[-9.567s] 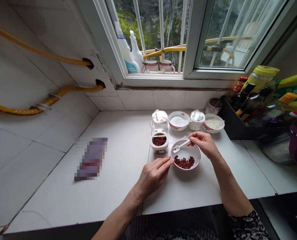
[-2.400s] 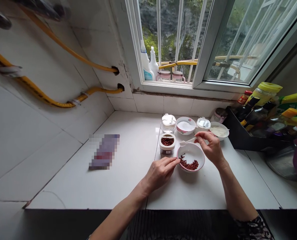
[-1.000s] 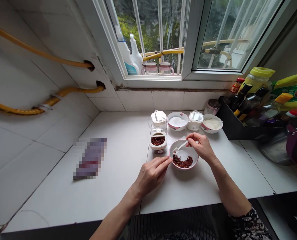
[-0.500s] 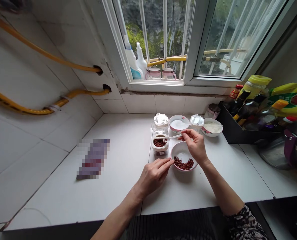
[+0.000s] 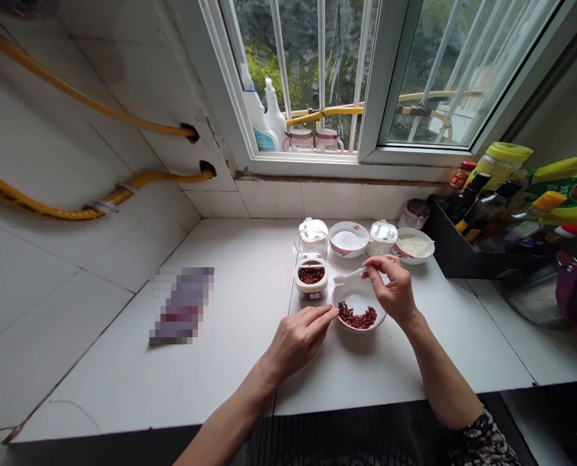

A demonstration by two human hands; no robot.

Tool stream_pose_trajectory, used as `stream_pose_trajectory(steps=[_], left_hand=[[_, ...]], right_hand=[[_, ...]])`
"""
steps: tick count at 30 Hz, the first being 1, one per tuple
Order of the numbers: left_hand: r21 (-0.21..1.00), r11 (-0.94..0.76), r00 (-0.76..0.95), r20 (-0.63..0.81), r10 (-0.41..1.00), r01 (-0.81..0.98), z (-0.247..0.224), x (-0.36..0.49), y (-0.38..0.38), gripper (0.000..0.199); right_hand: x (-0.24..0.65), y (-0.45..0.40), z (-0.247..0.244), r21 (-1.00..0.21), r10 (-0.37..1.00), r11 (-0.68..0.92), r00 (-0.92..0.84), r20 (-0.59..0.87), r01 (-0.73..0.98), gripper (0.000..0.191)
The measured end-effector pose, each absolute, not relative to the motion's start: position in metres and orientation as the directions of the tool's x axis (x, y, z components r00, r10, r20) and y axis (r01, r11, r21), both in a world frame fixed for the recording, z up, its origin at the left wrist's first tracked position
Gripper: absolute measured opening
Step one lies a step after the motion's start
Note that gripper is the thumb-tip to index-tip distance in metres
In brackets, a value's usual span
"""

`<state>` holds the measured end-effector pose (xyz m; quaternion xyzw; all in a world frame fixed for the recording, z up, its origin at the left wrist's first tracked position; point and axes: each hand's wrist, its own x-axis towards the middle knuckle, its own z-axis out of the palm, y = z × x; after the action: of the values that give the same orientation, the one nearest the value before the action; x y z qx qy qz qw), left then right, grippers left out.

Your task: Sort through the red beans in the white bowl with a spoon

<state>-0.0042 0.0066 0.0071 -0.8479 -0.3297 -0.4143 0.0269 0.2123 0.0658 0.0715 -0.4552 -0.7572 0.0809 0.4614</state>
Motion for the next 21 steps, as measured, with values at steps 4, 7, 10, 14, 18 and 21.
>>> stream_pose_trajectory(steps=[4, 7, 10, 14, 18, 21], left_hand=[[0.225, -0.782, 0.441, 0.721, 0.535, 0.582, 0.006, -0.005, 0.007, 0.035], [0.224, -0.781, 0.444, 0.718, 0.536, 0.583, 0.006, -0.005, 0.007, 0.036], [0.221, -0.787, 0.45, 0.718, 0.531, 0.577, 0.006, -0.005, 0.007, 0.035], [0.218, -0.788, 0.46, 0.711, 0.532, 0.575, 0.008, -0.005, 0.007, 0.034], [0.222, -0.789, 0.463, 0.707, 0.534, 0.573, 0.009, -0.006, 0.007, 0.035], [0.221, -0.79, 0.465, 0.706, 0.534, 0.572, 0.01, -0.006, 0.006, 0.037]], right_hand=[[0.226, 0.069, 0.067, -0.548, 0.842, 0.507, -0.247, 0.48, 0.665, 0.016], [0.229, 0.071, 0.065, -0.522, 0.854, 0.498, -0.287, 0.434, 0.693, 0.018], [0.228, 0.072, 0.062, -0.505, 0.859, 0.49, -0.295, 0.419, 0.711, 0.018], [0.221, 0.072, 0.054, -0.536, 0.868, 0.491, -0.328, 0.374, 0.687, 0.017], [0.217, 0.072, 0.052, -0.664, 0.914, 0.406, -0.262, 0.31, 0.629, 0.014], [0.218, 0.072, 0.054, -0.807, 0.951, 0.304, -0.208, 0.228, 0.506, 0.013]])
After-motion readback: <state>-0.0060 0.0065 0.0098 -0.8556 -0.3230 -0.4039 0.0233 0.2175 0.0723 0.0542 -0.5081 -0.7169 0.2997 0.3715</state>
